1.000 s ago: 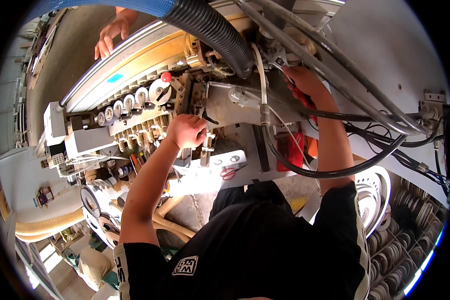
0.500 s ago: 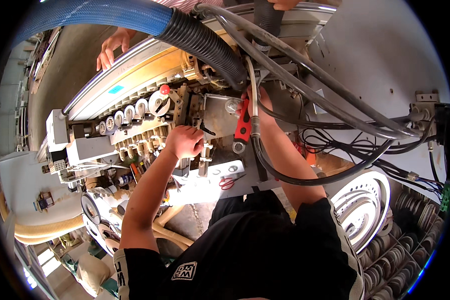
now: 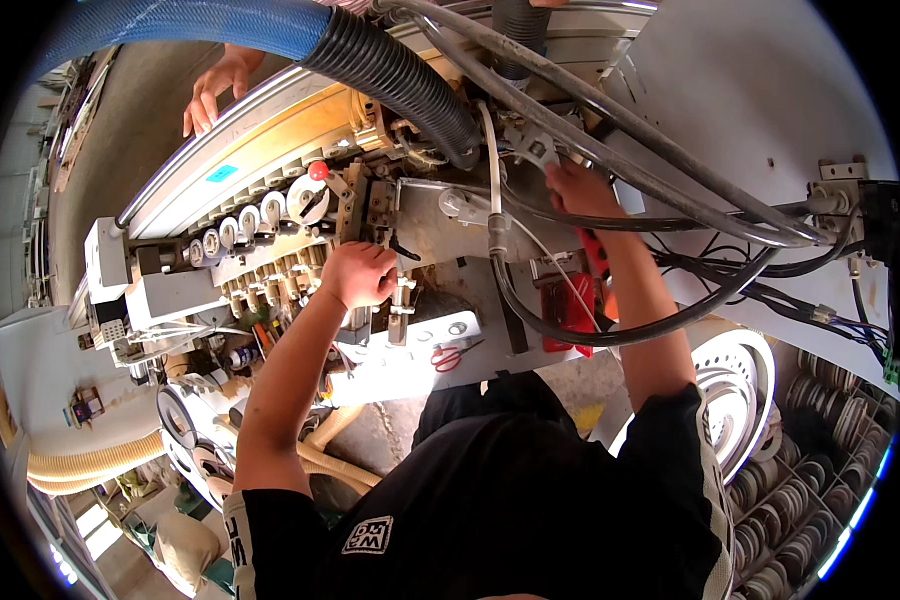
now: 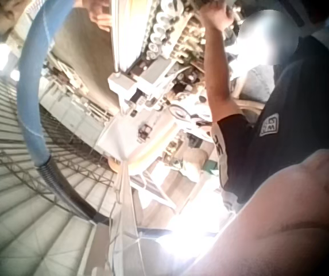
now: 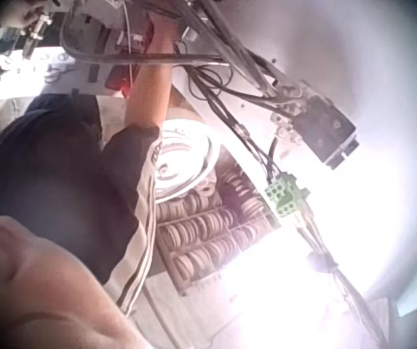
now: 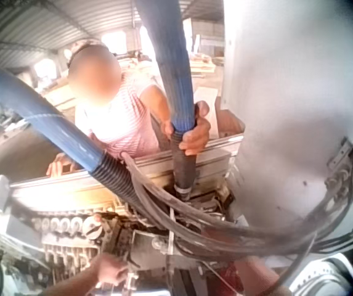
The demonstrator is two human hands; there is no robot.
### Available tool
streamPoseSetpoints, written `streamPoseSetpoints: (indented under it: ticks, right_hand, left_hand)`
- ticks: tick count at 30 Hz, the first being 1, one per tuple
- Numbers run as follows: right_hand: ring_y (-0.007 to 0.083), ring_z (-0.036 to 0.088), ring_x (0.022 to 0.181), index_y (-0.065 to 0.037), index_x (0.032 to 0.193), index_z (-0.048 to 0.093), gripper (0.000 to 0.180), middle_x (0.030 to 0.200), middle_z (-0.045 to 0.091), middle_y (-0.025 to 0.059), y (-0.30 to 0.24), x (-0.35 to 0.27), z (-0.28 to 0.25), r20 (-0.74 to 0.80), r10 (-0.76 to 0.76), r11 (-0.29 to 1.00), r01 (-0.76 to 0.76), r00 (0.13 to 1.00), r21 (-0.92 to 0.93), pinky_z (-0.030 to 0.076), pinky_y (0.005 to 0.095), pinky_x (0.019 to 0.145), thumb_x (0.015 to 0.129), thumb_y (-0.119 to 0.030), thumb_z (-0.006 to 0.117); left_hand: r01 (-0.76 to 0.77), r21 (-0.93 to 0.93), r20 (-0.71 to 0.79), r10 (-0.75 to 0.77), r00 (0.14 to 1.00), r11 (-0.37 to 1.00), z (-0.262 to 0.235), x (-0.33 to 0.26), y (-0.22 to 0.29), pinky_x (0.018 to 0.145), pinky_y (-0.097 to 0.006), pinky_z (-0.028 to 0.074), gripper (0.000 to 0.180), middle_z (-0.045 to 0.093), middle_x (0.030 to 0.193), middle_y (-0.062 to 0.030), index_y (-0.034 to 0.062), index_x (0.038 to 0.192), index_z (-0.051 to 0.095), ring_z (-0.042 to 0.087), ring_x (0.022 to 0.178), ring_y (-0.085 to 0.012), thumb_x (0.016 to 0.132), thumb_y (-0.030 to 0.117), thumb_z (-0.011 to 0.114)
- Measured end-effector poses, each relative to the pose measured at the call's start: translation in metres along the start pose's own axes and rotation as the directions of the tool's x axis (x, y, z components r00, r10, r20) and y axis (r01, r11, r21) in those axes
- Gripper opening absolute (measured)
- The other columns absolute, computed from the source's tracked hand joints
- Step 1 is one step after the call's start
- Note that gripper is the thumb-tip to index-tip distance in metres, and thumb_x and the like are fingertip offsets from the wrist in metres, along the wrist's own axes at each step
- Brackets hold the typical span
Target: The person wipes a machine component with a cloth, uses an adjustable wrench to manipulate parts, and handles a power drill while working on an edge banding machine.
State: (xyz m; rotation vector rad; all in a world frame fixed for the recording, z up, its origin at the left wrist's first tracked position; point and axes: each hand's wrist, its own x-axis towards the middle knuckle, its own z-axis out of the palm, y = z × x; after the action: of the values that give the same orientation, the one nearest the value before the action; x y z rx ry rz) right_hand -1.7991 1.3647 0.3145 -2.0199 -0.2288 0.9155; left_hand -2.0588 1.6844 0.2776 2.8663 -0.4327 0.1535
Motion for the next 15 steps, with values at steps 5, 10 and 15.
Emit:
streamPoseSetpoints:
  ticks: [5,10,15]
  right_hand:
    - [0.0073,0.049,0.052,-0.011,0.086,0.059,0.034,0.068,0.055,-0.0016,-0.078,-0.030,-0.024,0.024,-0.070,0.997,0.071,0.997,-0.028,0.038,0.0261,0.044,0.105,-0.039,0.056]
    - [0.0075,0.046,0.049,-0.011,0.085,0.059,0.036,0.067,0.055,-0.0025,-0.051,0.021,-0.066,0.114,0.083,0.989,-0.096,0.990,0.115,0.037,0.0247,0.043,0.105,-0.040,0.057]
    - [0.0087,0.051,0.052,-0.009,0.089,0.062,0.040,0.071,0.057,-0.0011,-0.067,0.029,-0.046,0.053,0.112,0.974,-0.120,0.992,0.193,0.040,0.0226,0.046,0.104,-0.045,0.057]
  left_hand:
    - [0.013,0.004,-0.015,-0.013,1.000,1.000,0.000,-0.008,-0.002,0.059,-0.039,0.053,0.011,0.062,0.068,-0.0047,0.0112,0.076,0.060,0.064,0.064,-0.0265,0.075,0.016,0.070]
    - [-0.029,0.023,-0.039,0.030,0.999,0.999,0.003,0.003,0.001,0.058,-0.037,0.051,0.011,0.061,0.064,-0.0023,0.0133,0.075,0.058,0.064,0.061,-0.0238,0.077,0.018,0.069]
    - [-0.012,0.011,-0.046,0.012,0.999,1.000,0.002,-0.001,-0.001,0.058,-0.037,0.051,0.011,0.061,0.065,-0.0021,0.0132,0.076,0.058,0.064,0.062,-0.0233,0.077,0.017,0.069]
